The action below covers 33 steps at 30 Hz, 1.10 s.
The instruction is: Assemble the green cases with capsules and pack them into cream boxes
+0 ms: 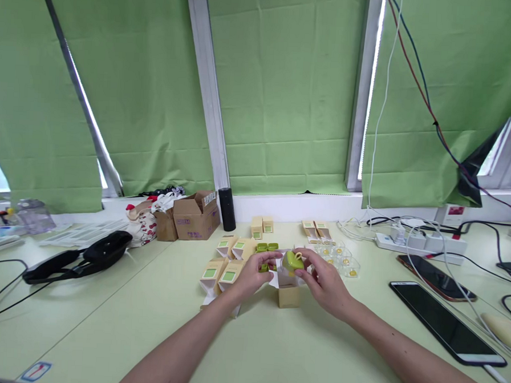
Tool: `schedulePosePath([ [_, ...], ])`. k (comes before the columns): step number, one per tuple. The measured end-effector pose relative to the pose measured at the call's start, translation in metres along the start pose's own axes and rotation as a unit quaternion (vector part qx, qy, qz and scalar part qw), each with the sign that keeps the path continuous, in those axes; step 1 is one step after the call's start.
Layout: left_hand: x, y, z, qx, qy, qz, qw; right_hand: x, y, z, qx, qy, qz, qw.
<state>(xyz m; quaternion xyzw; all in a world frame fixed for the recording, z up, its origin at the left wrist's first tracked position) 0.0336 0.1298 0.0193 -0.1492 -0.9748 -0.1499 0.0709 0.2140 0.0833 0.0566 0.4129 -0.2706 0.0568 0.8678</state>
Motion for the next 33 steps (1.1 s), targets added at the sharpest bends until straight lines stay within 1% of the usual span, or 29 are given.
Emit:
schedulePosePath([
  [5, 0.001, 0.0, 0.003, 0.005, -0.002, 0.002, 1.0, -0.007, -0.002, 0.005, 0.03, -0.049, 0.035, 0.998],
  [8, 0.001, -0.001, 0.003, 0.009, 0.003, -0.001, 1.0, -0.009, -0.004, 0.007, 0.043, -0.06, 0.04, 0.996],
  [14, 0.002, -0.002, 0.002, 0.01, 0.012, -0.005, 1.0, -0.012, -0.006, 0.007, 0.025, -0.066, 0.057, 0.996],
  [19, 0.003, -0.002, 0.001, 0.007, 0.005, -0.011, 1.0, -0.016, -0.008, 0.014, 0.029, -0.043, 0.071, 0.996],
  [26, 0.002, -0.002, 0.0, 0.008, 0.012, -0.019, 1.0, -0.022, -0.009, 0.015, 0.031, -0.046, 0.08, 0.995],
  [33, 0.001, -0.003, -0.001, 0.014, 0.004, -0.016, 1.0, -0.023, -0.003, 0.012, 0.006, -0.049, 0.055, 0.997],
])
Point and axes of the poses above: each hand's wrist, its own y-axis towards the middle knuckle, its own x-axis out of the back of the hand, z = x × y, the point moved 10 cm from there along y, towards the middle knuckle, and after that the axes turned 2 degrees about x, right-handed, at the moved point
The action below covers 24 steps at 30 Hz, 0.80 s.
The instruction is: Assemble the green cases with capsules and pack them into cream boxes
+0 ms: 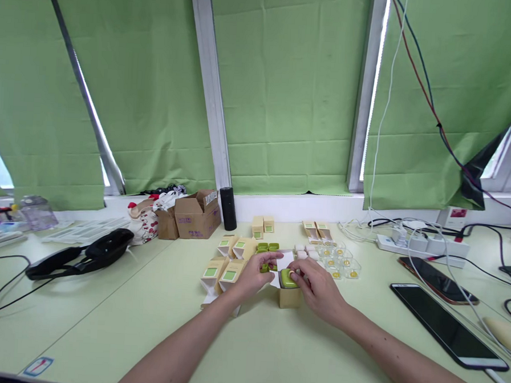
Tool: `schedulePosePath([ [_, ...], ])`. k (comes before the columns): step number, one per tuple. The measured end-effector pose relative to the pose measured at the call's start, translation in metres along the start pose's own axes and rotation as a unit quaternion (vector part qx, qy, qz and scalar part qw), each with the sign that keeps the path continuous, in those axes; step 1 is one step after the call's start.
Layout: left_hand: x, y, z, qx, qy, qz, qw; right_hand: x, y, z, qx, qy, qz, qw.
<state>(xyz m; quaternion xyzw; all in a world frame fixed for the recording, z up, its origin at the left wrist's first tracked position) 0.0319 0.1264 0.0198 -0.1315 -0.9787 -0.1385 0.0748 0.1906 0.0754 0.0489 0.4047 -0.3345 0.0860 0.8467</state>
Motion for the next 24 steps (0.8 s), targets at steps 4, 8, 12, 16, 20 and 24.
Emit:
schedulePosePath([
  [4, 0.0, 0.001, 0.001, 0.0, 0.001, 0.0, 1.0, -0.001, 0.002, -0.002, 0.006, 0.011, -0.011, 1.0],
  [8, 0.0, 0.001, 0.002, 0.001, 0.004, -0.002, 1.0, -0.003, 0.003, -0.005, 0.016, 0.028, -0.013, 0.999],
  [12, 0.0, 0.0, 0.001, 0.0, 0.005, 0.0, 1.0, -0.006, 0.005, -0.01, -0.007, 0.048, -0.003, 0.999],
  [16, 0.0, 0.0, 0.0, -0.001, 0.007, -0.003, 1.0, -0.008, 0.007, -0.012, -0.022, 0.06, 0.006, 0.998],
  [20, 0.0, 0.001, 0.0, -0.002, 0.01, -0.004, 1.0, -0.009, 0.008, -0.014, -0.034, 0.07, 0.008, 0.997],
  [24, 0.0, 0.0, 0.0, -0.004, 0.008, -0.002, 1.0, -0.011, 0.008, -0.016, -0.038, 0.074, 0.014, 0.996],
])
Point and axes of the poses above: each hand's wrist, its own y-axis towards the middle knuckle, its own x-axis out of the back of the hand, z = x × y, the point moved 10 cm from there along y, towards the middle knuckle, and after that the axes turned 2 degrees about x, right-handed, at the moved point
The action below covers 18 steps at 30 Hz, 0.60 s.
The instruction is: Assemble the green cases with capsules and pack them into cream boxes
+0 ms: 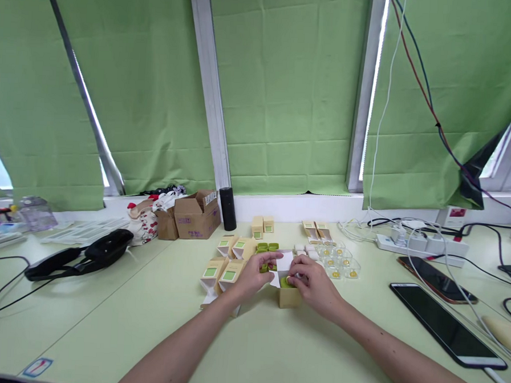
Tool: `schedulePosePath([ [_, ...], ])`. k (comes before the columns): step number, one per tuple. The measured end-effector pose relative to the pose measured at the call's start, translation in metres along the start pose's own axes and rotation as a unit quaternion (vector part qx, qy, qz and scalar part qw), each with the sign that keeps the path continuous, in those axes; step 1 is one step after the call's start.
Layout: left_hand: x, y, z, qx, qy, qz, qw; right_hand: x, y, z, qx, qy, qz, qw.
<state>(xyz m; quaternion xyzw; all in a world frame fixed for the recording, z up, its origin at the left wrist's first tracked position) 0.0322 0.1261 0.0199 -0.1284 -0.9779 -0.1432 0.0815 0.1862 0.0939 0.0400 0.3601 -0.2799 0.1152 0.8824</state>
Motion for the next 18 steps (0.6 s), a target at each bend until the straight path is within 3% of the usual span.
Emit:
schedulePosePath([
  [10, -0.003, -0.001, -0.003, 0.01, -0.026, 0.005, 1.0, 0.001, -0.002, 0.004, 0.036, -0.014, -0.001, 0.999],
  [18, -0.003, 0.001, -0.004, 0.015, -0.06, 0.005, 0.998, 0.031, -0.011, -0.007, 0.013, 0.057, -0.124, 0.991],
])
Point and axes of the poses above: each hand's wrist, its own y-axis towards the middle knuckle, its own x-axis out of the back of the hand, z = x × y, the point moved 10 cm from there along y, towards the middle knuckle, and after that the axes turned 2 degrees about x, right-handed, at the moved point
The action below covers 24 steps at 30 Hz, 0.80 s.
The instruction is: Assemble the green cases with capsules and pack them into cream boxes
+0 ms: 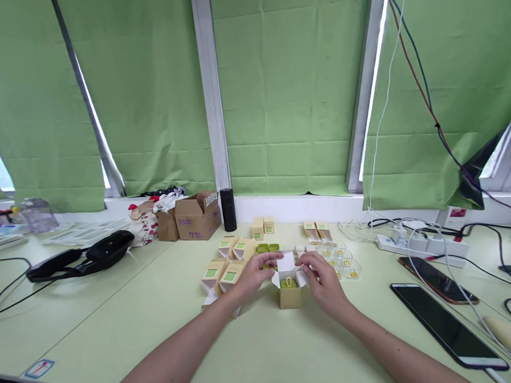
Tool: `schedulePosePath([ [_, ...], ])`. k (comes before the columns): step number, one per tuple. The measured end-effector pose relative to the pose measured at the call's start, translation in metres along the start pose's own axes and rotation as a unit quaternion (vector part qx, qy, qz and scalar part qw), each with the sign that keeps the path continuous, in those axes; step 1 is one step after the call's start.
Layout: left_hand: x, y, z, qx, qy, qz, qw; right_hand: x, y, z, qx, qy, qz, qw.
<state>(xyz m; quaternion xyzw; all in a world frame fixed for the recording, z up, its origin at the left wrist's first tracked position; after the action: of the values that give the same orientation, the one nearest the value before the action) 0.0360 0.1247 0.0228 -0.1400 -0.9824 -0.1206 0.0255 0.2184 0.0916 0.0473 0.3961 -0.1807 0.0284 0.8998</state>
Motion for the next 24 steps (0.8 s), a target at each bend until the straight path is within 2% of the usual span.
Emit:
schedulePosePath([
  [7, -0.001, 0.001, -0.002, 0.0, -0.031, -0.002, 1.0, 0.005, -0.003, -0.023, -0.046, 0.042, -0.049, 0.997],
  [16, -0.002, -0.001, 0.004, -0.012, 0.008, -0.028, 1.0, -0.005, -0.007, -0.047, -0.111, 0.081, -0.047, 0.989],
  [24, -0.018, -0.012, -0.001, -0.008, 0.01, -0.011, 1.0, -0.013, -0.01, -0.056, -0.177, 0.165, -0.036, 0.97],
])
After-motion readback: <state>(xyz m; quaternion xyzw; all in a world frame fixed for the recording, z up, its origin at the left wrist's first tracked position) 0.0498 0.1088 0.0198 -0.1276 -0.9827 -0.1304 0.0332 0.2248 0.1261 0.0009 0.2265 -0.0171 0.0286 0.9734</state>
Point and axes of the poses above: each hand's wrist, its own y-axis towards the middle knuckle, its own x-axis out of the back of the hand, z = x × y, the point moved 10 cm from there along y, towards the middle knuckle, and after that the axes turned 2 degrees about x, right-handed, at the moved point
